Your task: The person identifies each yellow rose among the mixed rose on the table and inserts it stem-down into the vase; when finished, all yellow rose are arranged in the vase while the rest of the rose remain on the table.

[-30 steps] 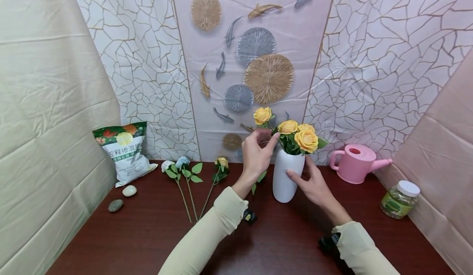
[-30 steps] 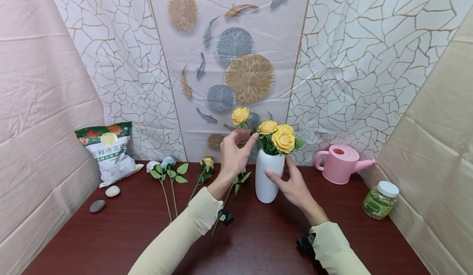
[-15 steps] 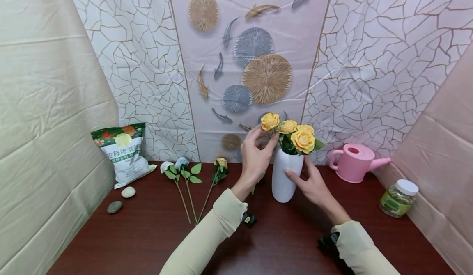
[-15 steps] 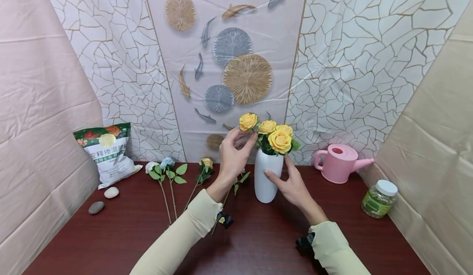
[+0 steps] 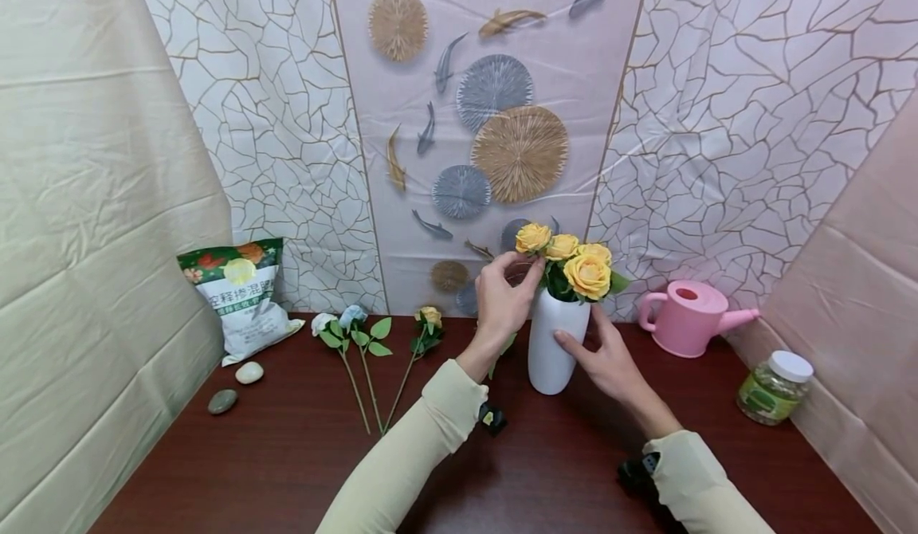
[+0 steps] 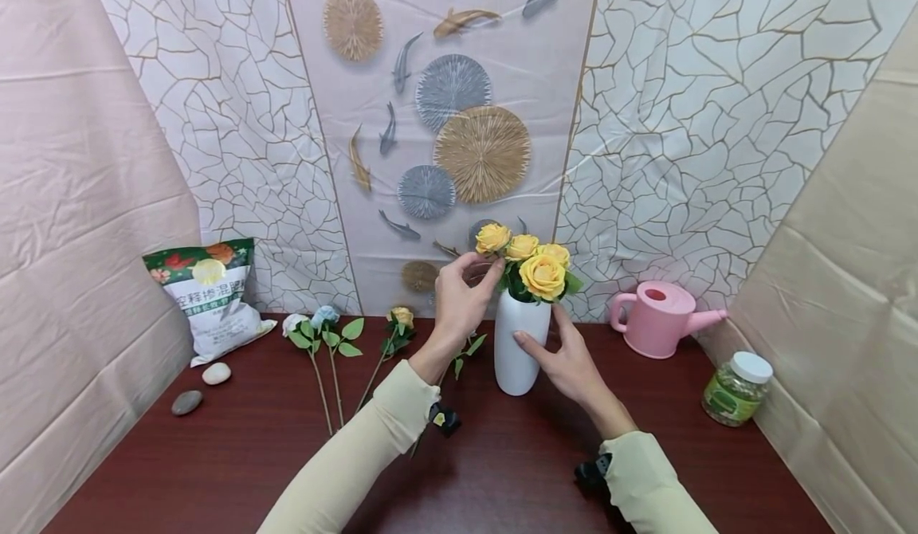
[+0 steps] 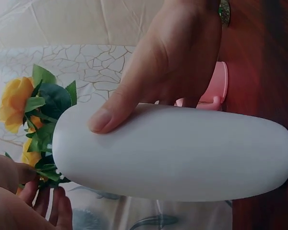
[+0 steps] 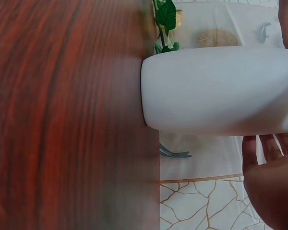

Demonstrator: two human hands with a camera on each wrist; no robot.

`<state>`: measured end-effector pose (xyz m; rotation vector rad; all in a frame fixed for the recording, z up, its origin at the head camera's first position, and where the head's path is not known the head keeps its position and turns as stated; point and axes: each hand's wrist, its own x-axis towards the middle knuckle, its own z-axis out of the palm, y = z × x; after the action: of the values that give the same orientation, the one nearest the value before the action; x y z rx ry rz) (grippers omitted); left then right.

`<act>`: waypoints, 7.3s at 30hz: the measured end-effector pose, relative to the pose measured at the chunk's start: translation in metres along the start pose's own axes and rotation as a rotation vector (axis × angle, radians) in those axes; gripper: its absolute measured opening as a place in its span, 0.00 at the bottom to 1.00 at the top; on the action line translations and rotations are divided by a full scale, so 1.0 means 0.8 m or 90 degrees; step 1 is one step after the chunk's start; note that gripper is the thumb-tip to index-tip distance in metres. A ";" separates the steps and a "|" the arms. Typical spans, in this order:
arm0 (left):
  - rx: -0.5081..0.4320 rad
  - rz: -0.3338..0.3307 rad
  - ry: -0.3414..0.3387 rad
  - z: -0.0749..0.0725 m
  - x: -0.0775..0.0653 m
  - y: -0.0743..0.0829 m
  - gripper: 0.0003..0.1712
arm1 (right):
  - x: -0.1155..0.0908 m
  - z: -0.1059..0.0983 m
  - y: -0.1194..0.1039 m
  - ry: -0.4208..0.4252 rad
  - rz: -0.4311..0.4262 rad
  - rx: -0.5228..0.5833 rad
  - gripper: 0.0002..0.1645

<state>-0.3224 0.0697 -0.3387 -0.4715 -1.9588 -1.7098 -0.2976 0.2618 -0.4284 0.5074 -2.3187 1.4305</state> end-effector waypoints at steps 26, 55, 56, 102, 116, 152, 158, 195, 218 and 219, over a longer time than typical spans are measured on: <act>0.058 -0.059 -0.082 0.010 0.015 -0.004 0.07 | -0.003 -0.001 -0.003 -0.001 -0.008 0.004 0.44; 0.019 0.010 -0.113 -0.079 0.004 -0.037 0.09 | -0.002 -0.001 0.003 -0.006 0.009 -0.007 0.42; 0.026 0.007 -0.110 -0.086 0.003 -0.042 0.09 | -0.002 -0.001 0.003 -0.007 0.009 -0.006 0.42; 0.147 -0.302 -0.215 -0.237 -0.041 -0.157 0.13 | 0.000 0.000 0.002 -0.009 0.007 0.006 0.43; -0.002 -0.216 -0.169 -0.211 -0.037 -0.126 0.16 | 0.000 -0.001 0.001 -0.012 0.008 0.003 0.44; -0.226 -0.119 -0.041 -0.113 0.000 -0.010 0.25 | -0.001 0.001 0.002 -0.012 0.022 -0.010 0.43; -0.300 -0.071 -0.032 -0.095 0.015 0.016 0.16 | -0.001 0.001 0.001 -0.011 0.017 0.003 0.43; -0.329 0.002 -0.010 -0.037 0.020 0.052 0.13 | -0.004 -0.002 0.002 -0.009 0.010 -0.003 0.44; -0.151 -0.036 -0.114 -0.032 -0.014 0.004 0.22 | -0.002 -0.002 0.003 -0.008 -0.008 -0.006 0.45; -0.138 -0.030 -0.109 -0.033 -0.014 0.005 0.23 | -0.002 -0.002 0.003 -0.009 -0.008 -0.003 0.45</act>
<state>-0.3072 0.0452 -0.3393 -0.6744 -1.9203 -1.9814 -0.2973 0.2644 -0.4306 0.5313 -2.3251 1.4187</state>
